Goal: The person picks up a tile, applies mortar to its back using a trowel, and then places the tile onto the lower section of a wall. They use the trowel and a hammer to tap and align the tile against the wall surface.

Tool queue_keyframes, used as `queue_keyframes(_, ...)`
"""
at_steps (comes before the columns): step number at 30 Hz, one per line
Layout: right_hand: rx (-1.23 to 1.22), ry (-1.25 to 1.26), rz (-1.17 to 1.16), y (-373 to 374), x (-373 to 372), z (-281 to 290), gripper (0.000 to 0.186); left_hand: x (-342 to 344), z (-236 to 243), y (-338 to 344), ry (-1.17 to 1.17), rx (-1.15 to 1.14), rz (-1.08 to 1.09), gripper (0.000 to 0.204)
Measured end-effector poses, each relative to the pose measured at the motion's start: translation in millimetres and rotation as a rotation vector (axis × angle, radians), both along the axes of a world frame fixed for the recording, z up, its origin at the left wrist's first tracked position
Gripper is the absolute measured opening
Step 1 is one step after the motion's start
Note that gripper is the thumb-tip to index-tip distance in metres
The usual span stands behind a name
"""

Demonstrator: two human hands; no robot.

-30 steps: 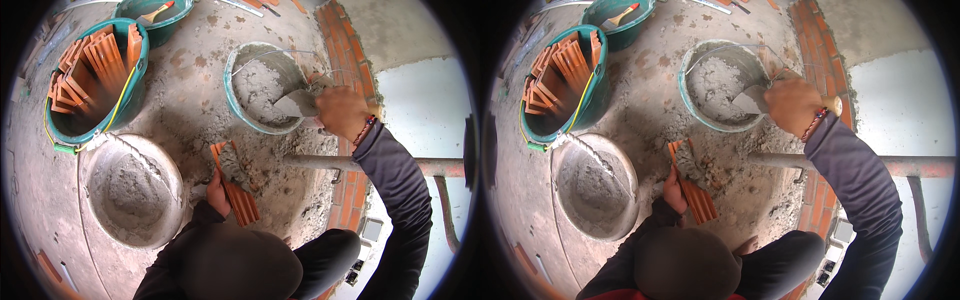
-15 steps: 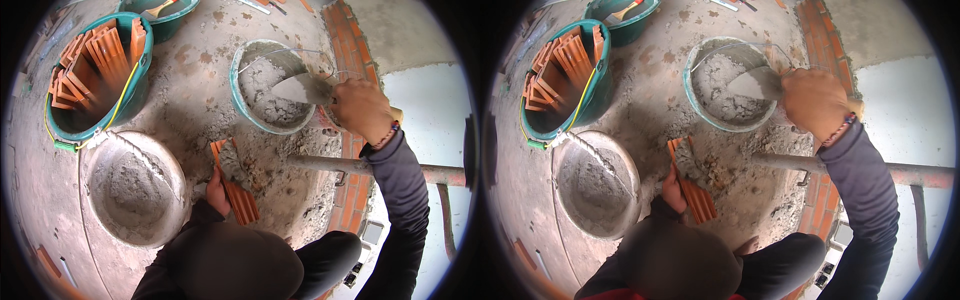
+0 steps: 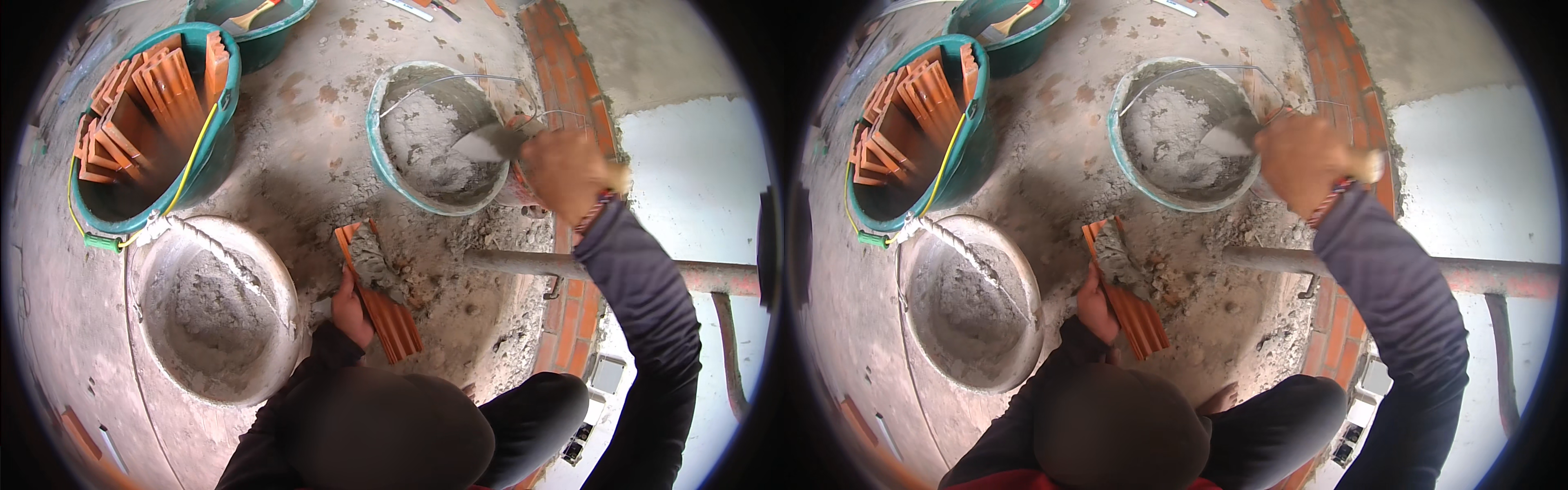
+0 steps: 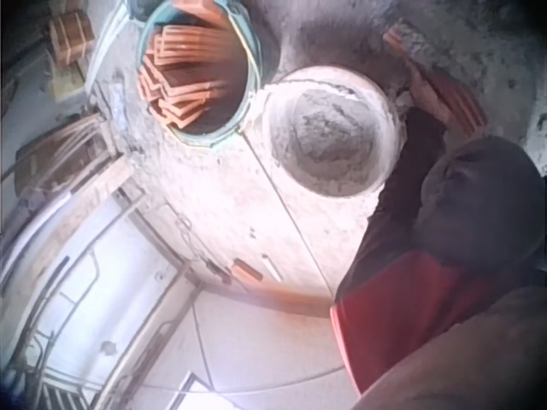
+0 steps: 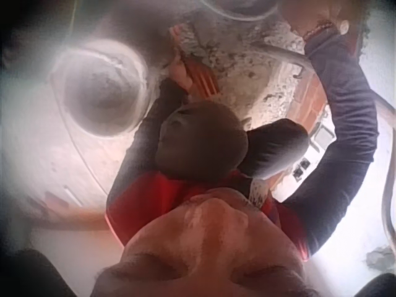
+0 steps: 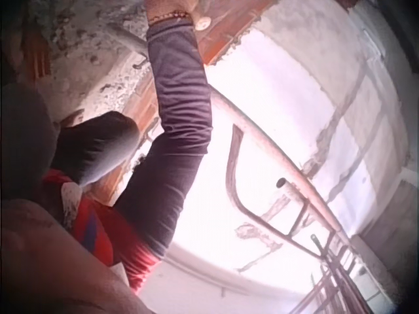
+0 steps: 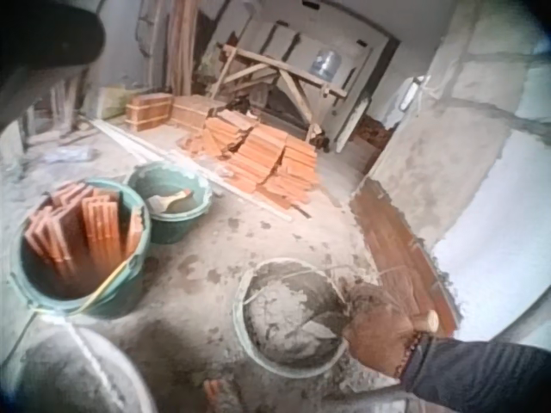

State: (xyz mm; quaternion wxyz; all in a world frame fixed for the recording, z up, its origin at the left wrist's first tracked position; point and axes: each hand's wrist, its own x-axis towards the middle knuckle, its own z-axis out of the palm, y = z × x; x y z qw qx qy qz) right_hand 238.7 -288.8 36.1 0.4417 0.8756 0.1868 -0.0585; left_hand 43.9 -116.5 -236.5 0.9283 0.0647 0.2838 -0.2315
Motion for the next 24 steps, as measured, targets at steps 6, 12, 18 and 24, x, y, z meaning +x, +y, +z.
queue_keyframes(6,0.045,0.082,0.055,3,-11,26,0.013,-1,4,-3,-0.096,0.013,0.084,0.046)
queue_keyframes(12,0.11,0.162,0.128,2,-19,-9,0.013,4,6,-3,-0.125,-0.057,0.045,0.047)
queue_keyframes(18,0.141,0.131,0.092,-12,-7,28,0.017,-1,4,1,-0.082,0.013,0.045,0.052)
queue_keyframes(24,0.205,0.19,0.068,-21,-5,7,0.015,0,2,1,-0.109,-0.031,0.084,0.045)
